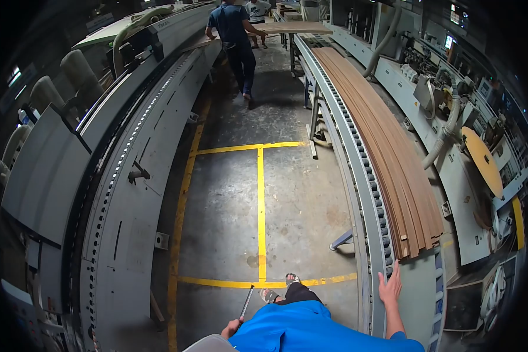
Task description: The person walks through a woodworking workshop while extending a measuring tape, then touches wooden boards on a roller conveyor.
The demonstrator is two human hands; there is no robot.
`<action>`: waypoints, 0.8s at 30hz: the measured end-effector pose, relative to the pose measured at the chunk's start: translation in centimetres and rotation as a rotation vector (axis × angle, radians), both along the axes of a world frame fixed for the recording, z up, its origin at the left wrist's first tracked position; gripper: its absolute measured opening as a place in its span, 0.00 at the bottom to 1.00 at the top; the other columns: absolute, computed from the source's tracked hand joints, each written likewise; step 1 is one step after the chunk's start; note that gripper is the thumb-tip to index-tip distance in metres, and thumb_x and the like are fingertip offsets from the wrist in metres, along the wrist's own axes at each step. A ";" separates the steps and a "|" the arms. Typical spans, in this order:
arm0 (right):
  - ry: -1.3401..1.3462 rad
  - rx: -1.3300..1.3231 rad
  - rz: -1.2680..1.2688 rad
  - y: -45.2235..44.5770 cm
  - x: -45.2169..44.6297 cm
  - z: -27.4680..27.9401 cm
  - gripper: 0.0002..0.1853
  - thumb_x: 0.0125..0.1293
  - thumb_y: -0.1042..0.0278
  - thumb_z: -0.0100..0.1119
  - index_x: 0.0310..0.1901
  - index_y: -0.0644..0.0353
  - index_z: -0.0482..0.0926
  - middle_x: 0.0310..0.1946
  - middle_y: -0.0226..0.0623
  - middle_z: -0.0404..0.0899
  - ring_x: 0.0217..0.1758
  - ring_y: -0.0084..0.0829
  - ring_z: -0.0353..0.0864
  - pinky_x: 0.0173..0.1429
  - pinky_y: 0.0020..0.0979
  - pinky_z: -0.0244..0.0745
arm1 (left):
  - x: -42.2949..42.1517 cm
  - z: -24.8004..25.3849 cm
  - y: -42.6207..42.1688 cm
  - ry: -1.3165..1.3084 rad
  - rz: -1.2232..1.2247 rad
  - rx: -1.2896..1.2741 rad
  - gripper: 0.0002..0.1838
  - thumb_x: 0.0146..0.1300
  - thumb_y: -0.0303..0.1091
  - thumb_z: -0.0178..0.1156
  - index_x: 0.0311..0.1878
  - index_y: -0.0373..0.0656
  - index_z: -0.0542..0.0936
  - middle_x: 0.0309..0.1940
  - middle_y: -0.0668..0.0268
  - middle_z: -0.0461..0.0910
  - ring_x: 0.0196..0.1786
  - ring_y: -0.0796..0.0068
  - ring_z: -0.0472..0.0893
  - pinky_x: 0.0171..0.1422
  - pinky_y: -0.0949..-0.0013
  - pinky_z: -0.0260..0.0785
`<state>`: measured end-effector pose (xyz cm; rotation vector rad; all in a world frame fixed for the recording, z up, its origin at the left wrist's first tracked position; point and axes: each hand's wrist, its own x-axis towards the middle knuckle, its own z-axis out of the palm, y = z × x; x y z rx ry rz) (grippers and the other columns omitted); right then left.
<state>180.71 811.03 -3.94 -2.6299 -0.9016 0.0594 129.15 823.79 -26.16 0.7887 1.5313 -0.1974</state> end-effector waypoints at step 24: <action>-0.009 -0.012 -0.083 -0.2 0.5 -1.4 0.31 0.57 0.51 0.48 0.54 0.67 0.57 0.48 0.56 0.65 0.50 0.52 0.65 0.52 0.42 0.60 | 0.7 0.9 3.4 0.051 -0.056 -0.119 0.24 0.60 0.52 0.44 0.30 0.41 0.80 0.20 0.63 0.76 0.22 0.71 0.74 0.24 0.66 0.65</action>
